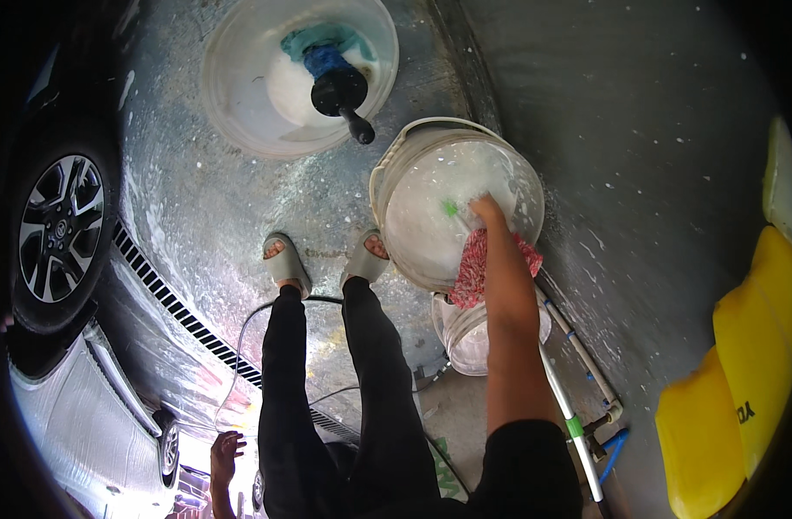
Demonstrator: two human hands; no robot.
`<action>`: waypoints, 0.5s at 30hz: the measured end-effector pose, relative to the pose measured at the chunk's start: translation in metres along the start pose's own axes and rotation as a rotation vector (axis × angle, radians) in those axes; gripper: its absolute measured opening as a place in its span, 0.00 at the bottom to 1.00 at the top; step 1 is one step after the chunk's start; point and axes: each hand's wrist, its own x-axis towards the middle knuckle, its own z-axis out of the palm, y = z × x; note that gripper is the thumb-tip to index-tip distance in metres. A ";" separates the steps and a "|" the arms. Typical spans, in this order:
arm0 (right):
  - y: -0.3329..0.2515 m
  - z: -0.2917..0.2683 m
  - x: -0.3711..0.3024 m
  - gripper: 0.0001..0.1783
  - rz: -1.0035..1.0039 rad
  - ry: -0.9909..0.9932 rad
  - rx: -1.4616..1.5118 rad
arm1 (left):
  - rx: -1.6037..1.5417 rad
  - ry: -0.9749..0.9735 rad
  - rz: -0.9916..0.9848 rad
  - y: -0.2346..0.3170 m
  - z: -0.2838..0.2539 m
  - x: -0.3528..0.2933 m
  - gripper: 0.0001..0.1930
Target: The person prepares a pressure washer with pink soap, then sprays foam onto a white SUV. They walk around the vehicle to cover all sides, then use a wash mitt to scrub the hood and windshield.
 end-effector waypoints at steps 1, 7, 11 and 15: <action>-0.004 -0.009 -0.016 0.23 -0.085 0.050 -0.178 | 0.007 0.028 -0.019 0.001 -0.004 -0.003 0.16; -0.037 -0.112 -0.155 0.22 -0.077 0.436 -0.127 | -0.022 0.022 -0.036 0.006 -0.030 -0.035 0.20; -0.073 -0.175 -0.235 0.22 0.062 0.472 0.455 | 0.236 0.184 -0.049 0.058 -0.013 -0.030 0.12; -0.102 -0.184 -0.250 0.24 0.084 0.699 0.231 | -0.040 -0.040 0.492 0.167 0.120 0.017 0.16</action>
